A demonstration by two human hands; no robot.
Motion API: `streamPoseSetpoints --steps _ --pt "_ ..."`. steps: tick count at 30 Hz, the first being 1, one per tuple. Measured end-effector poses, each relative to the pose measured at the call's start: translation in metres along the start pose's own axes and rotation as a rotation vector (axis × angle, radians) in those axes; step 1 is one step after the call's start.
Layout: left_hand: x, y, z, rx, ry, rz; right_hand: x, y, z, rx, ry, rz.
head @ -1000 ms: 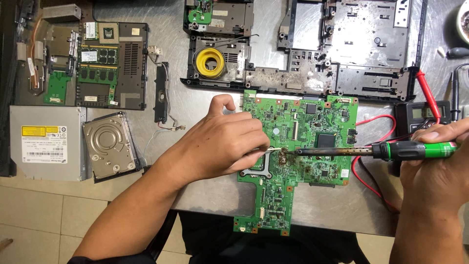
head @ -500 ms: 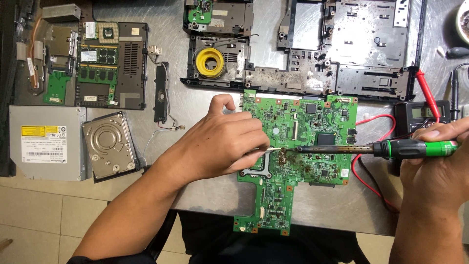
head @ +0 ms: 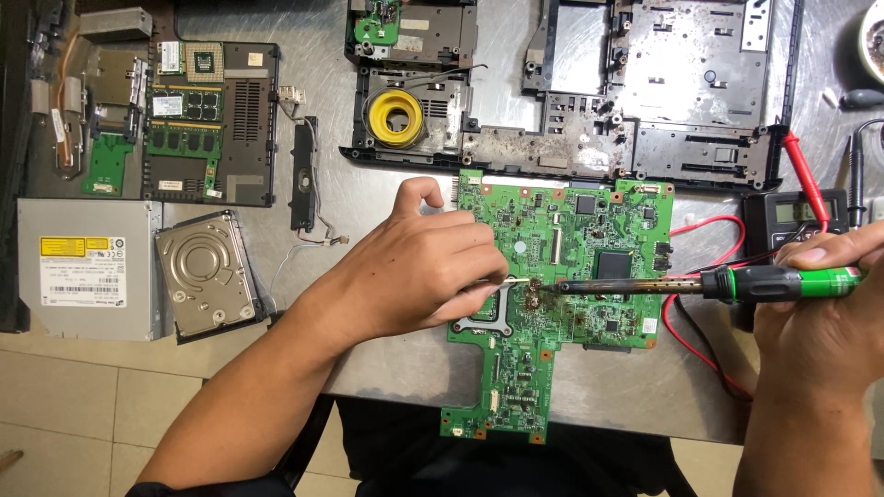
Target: Soldering components on a laptop motherboard and cleaning the board with a cloth
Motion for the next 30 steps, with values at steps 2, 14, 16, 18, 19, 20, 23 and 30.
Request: streamPoseSetpoints --steps 2,14,16,18,19,20,23,30 --pt "0.0 0.0 0.0 -0.018 -0.006 -0.005 0.0 -0.009 0.005 -0.013 -0.006 0.041" --pt "0.0 0.0 -0.003 0.002 -0.035 0.017 -0.001 0.002 -0.002 -0.021 -0.011 0.052" --pt "0.001 0.0 -0.003 -0.005 -0.04 0.012 -0.001 0.002 -0.003 -0.028 -0.023 0.022" --pt "0.001 0.0 -0.003 -0.012 -0.044 0.007 -0.001 0.0 -0.001 -0.036 -0.037 -0.009" --pt "0.001 0.001 -0.003 -0.002 -0.038 0.005 0.0 -0.005 0.003 -0.018 -0.029 0.013" --pt "0.0 0.001 -0.003 0.008 -0.032 0.003 0.0 -0.009 0.006 0.0 -0.021 0.035" --pt "0.001 0.0 -0.003 0.012 -0.033 0.009 0.0 0.002 0.0 0.043 -0.01 0.007" --pt "0.001 -0.001 -0.004 0.007 -0.039 0.005 -0.001 0.012 -0.007 -0.039 -0.051 -0.038"
Point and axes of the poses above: each hand's wrist, its own x-axis away from the middle knuckle, its own y-axis out of the back of the hand, z = x × y, the point moved 6 cm from there along -x, towards the middle knuckle, and after that the axes turned 12 degrees about -x, right-handed, at the moved point
